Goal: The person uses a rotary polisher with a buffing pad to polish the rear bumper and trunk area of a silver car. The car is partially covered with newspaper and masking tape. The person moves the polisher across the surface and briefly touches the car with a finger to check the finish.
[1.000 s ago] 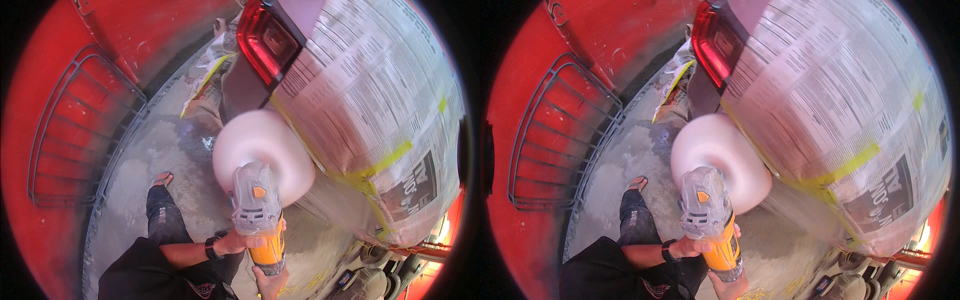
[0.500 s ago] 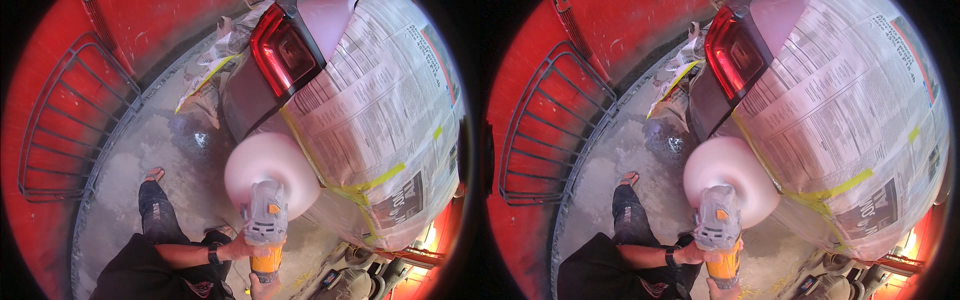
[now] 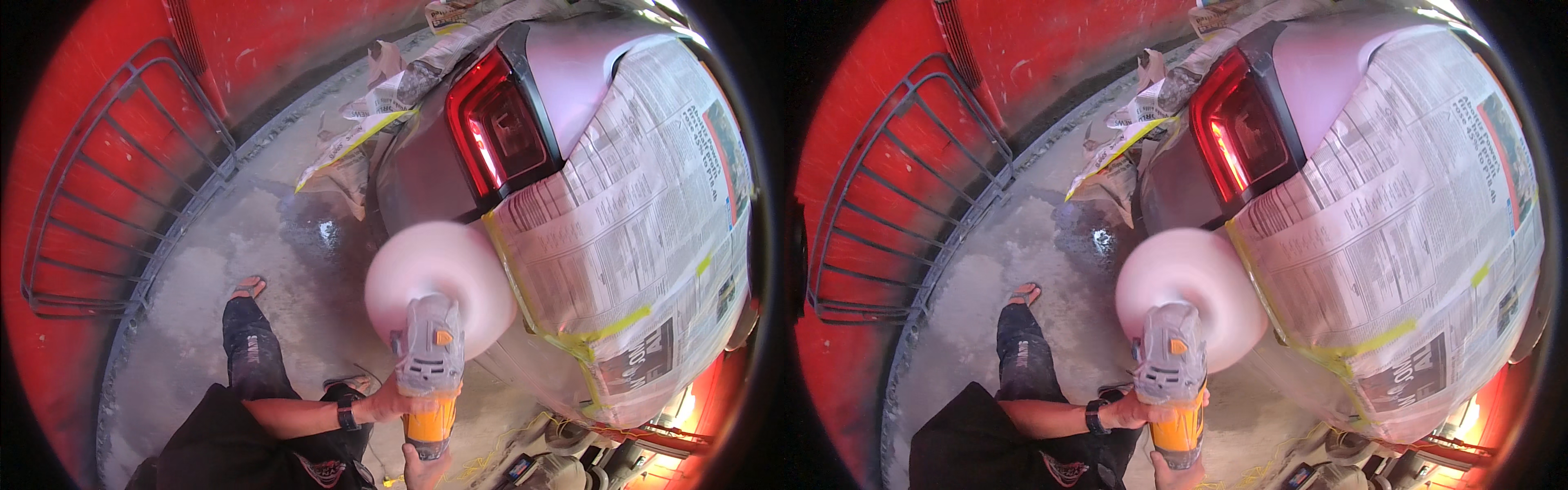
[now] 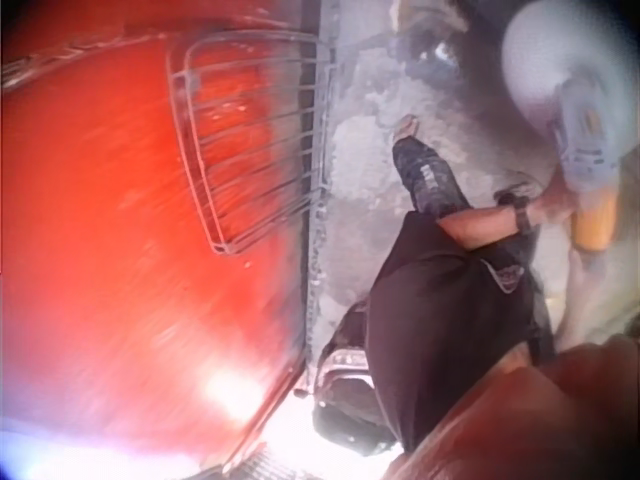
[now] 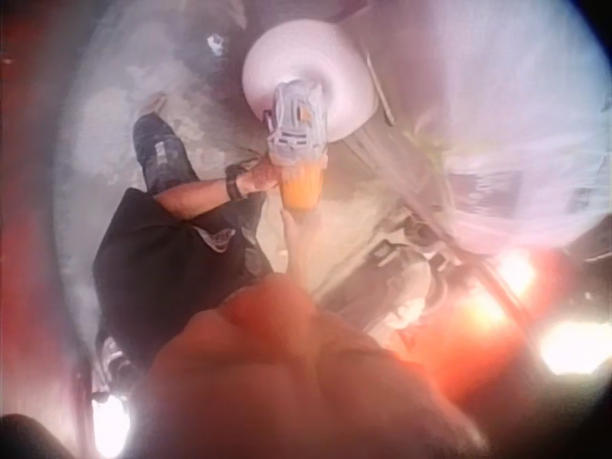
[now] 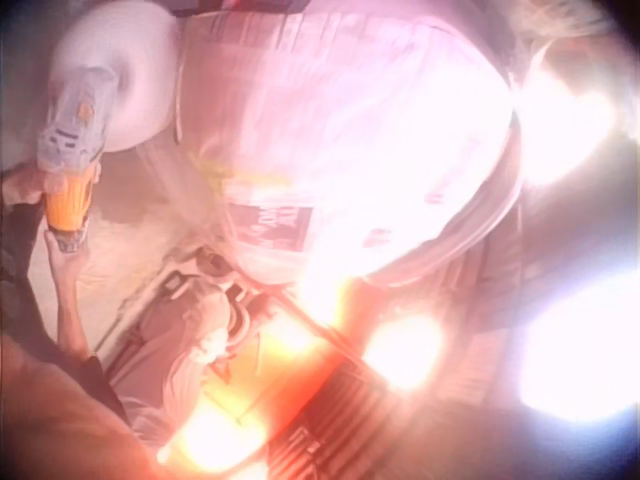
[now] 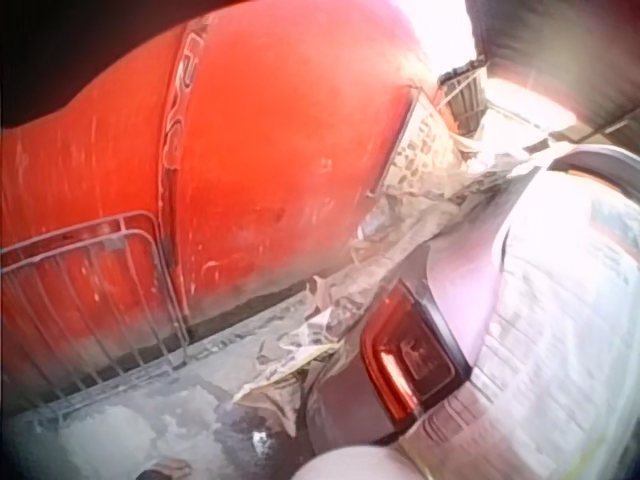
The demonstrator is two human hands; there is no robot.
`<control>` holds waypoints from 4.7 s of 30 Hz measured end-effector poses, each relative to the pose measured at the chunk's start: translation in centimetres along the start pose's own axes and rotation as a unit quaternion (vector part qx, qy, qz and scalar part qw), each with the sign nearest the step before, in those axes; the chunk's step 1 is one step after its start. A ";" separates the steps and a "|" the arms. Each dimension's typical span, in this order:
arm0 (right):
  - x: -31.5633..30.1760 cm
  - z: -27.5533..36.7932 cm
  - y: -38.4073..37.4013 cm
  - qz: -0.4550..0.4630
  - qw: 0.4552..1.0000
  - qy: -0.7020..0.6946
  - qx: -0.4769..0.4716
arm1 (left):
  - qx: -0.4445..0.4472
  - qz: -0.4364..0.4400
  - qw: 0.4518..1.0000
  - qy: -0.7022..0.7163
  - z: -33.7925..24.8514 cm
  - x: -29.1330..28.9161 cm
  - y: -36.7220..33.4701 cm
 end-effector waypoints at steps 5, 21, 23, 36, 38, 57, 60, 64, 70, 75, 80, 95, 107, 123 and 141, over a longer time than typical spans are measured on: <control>-0.3 -2.6 1.0 0.029 0.993 0.104 0.042 | -0.006 0.002 1.000 0.013 -0.2 0.2 0.1; -0.4 -6.0 2.9 0.024 0.998 0.016 0.060 | -0.049 -0.003 0.999 0.021 1.9 0.6 0.5; -0.3 -1.8 2.4 0.012 0.998 0.017 0.061 | -0.020 -0.003 1.000 0.012 1.9 0.0 0.3; 0.4 -5.4 2.0 0.028 0.998 0.052 0.008 | -0.017 0.008 1.000 0.024 1.3 0.0 0.3; 0.0 -5.9 3.0 -0.003 0.998 0.009 0.056 | -0.049 -0.001 0.998 0.027 2.3 0.4 0.4; -2.4 -9.1 4.7 -0.059 0.995 -0.080 -0.015 | -0.084 0.015 0.996 0.025 7.4 2.2 -0.1; -2.8 -12.9 7.3 -0.060 0.995 -0.026 0.074 | -0.124 0.030 0.992 -0.008 10.5 2.9 -0.6; -2.6 -13.5 7.9 -0.093 0.991 -0.080 0.052 | -0.142 0.022 0.990 -0.006 11.2 2.4 -0.4; 1.6 -8.4 1.7 -0.092 0.978 -0.174 -0.075 | -0.098 0.019 0.992 -0.074 5.0 -0.4 0.3; 2.6 -6.6 -0.5 -0.043 0.991 -0.099 -0.080 | -0.080 -0.016 0.992 -0.098 2.3 -1.5 0.5; 1.3 -10.8 1.4 -0.065 0.988 -0.122 -0.063 | -0.124 0.015 0.985 -0.118 7.0 -0.5 0.0; -1.2 -21.8 4.2 -0.192 0.916 -0.349 -0.055 | -0.253 0.014 0.929 -0.270 17.0 5.9 -4.5; 4.5 -25.3 2.3 -0.360 0.731 -0.580 -0.010 | -0.167 0.037 0.825 -0.538 22.0 11.3 -12.1; 17.7 -15.7 2.3 -0.173 0.858 -0.483 -0.025 | -0.167 -0.157 0.862 -0.452 6.7 -0.9 -0.2; 10.6 -18.2 2.5 -0.287 0.776 -0.561 -0.023 | -0.183 -0.018 0.806 -0.562 12.9 6.7 -6.5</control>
Point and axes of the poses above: each hand's wrist, its own y-axis away from the middle knuckle, its own x-axis out of the palm, z = x × y, the point moved 6 cm from there along -y, towards the middle knuckle, and after that the axes turned 15 degrees about -x, right-handed, at the moved point
